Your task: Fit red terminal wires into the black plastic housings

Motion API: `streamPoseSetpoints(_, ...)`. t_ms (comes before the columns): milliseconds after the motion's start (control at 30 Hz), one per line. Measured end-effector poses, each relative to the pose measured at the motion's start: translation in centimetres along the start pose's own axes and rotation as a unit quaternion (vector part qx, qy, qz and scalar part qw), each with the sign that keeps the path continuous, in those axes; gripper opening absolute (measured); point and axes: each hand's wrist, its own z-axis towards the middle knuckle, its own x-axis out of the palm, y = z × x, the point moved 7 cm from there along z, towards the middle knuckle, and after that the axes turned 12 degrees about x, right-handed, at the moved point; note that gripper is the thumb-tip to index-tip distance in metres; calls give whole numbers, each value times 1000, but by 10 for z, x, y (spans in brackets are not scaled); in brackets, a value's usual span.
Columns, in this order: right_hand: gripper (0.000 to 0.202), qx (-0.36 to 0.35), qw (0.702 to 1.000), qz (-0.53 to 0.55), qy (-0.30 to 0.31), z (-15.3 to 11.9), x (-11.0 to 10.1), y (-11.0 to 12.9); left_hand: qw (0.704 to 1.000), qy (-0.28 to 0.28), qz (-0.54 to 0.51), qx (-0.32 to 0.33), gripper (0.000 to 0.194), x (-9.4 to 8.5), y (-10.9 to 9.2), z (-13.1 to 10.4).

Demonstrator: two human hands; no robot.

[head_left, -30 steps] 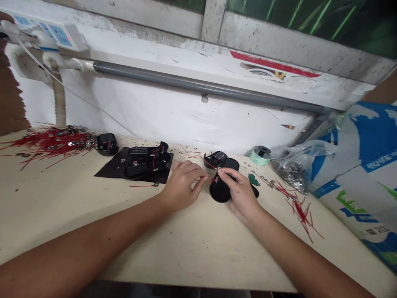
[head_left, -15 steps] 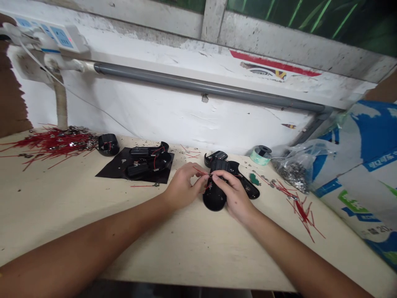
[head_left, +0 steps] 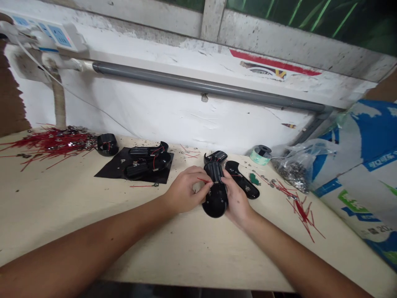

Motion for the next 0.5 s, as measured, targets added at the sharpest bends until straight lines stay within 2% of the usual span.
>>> streamPoseSetpoints(100, 33, 41, 997, 55, 29, -4, 12, 1, 1000, -9, 5, -1, 13, -3, 1, 1)
streamPoseSetpoints(233, 31, 56, 994, 80, 44, -8, 22, 4, 1000, 4, 16, -1, 13, -3, 2, 1)
streamPoseSetpoints(500, 31, 36, 998, 6, 45, -6, 18, -4, 997, 41, 60, 0, 16, 0, 2, -1)
